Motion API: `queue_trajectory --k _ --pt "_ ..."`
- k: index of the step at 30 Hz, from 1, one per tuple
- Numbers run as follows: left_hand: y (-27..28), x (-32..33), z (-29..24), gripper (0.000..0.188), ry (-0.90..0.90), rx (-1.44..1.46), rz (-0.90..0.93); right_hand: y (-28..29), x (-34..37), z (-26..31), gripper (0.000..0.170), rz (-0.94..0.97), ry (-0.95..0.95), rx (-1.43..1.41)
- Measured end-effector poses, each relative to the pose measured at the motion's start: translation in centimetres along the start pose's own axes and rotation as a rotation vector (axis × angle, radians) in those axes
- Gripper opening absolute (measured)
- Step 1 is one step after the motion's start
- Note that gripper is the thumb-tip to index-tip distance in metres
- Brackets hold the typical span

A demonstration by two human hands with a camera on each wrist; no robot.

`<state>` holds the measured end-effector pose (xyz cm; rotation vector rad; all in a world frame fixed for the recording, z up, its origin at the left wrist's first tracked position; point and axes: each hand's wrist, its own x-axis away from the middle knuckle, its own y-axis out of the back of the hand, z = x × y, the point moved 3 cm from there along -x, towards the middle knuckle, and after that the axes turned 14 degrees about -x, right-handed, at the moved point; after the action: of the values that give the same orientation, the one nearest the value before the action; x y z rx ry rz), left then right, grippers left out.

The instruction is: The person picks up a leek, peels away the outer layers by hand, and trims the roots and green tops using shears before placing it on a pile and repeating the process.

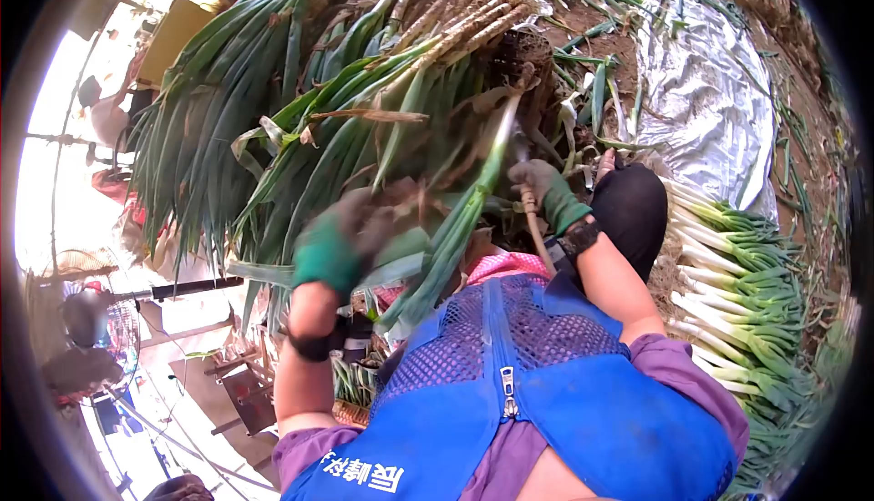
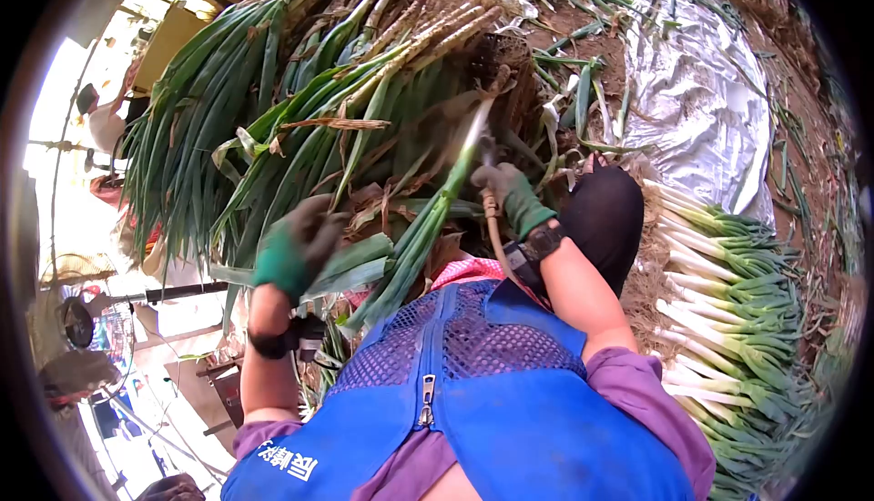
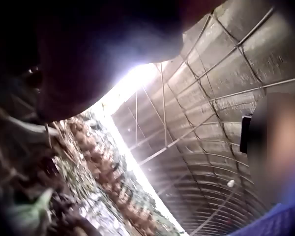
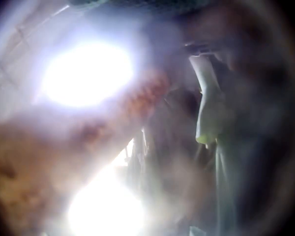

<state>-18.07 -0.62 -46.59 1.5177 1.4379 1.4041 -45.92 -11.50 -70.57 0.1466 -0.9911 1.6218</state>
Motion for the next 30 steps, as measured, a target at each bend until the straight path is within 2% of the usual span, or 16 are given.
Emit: queue_trajectory --k 2,3,4,5,7,9,11,13,15,17,19,20,22,27,28,30 --pt "-3.3 -2.1 -5.0 0.057 -0.197 -0.033 0.075 -0.3 -0.7 -0.8 0.027 -0.039 0.082 0.388" --pt "-6.1 -3.7 -6.5 0.057 -0.286 -0.134 0.083 -0.5 -0.8 -1.3 0.03 -0.14 0.075 0.397" --pt "-9.5 -5.4 -7.6 0.055 -0.32 -0.277 0.123 0.4 -2.0 -2.1 0.034 -0.166 0.321 0.627" --pt "-13.2 -7.3 -8.1 0.054 -0.352 -0.42 0.161 0.1 -1.2 -1.5 0.034 -0.164 0.235 0.569" --pt "-19.9 -11.9 -7.2 0.052 -0.197 -0.396 0.189 -1.7 1.4 0.5 0.035 -0.155 0.063 0.453" --pt "-19.6 -13.0 -6.9 0.054 -0.174 -0.262 0.293 -0.5 1.9 0.9 0.032 -0.062 0.175 0.439" --pt "-19.3 -13.7 -5.5 0.063 -0.039 0.005 0.218 0.2 3.2 1.3 0.03 -0.051 0.216 0.411" --pt "-18.8 -14.7 -3.5 0.064 0.069 0.608 0.396 -0.4 5.7 2.2 0.03 -0.073 0.2 0.425" --pt "-17.7 -14.7 -1.5 0.06 0.021 0.952 0.527 -0.4 7.7 2.3 0.031 -0.036 0.198 0.499" --pt "-16.0 -14.6 -1.5 0.05 -0.708 0.206 0.153 0.0 9.4 2.2 0.034 -0.016 0.343 0.742" --pt "-17.6 -14.8 -1.4 0.045 -0.281 0.749 0.487 -1.0 12.9 3.3 0.035 -0.013 0.359 0.823" --pt "-18.2 -14.7 -1.7 0.042 -0.068 0.956 0.585 -1.6 14.3 3.7 0.048 -0.009 0.113 0.79" --pt "-17.7 -14.0 -2.6 0.037 0.202 1.126 0.667 -3.1 16.8 4.0 0.054 0.063 0.066 0.776" --pt "-16.8 -13.1 -3.1 0.033 0.214 1.161 0.685 -5.0 19.1 3.7 0.061 0.202 0.132 0.801" --pt "-16.8 -13.1 -3.1 0.032 0.236 1.168 0.7 -5.4 19.2 4.0 0.058 0.169 -0.01 0.797" --pt "-20.0 -15.7 -0.7 0.032 -0.378 0.738 0.397 -5.3 19.0 3.4 0.055 0.222 0.182 0.862"
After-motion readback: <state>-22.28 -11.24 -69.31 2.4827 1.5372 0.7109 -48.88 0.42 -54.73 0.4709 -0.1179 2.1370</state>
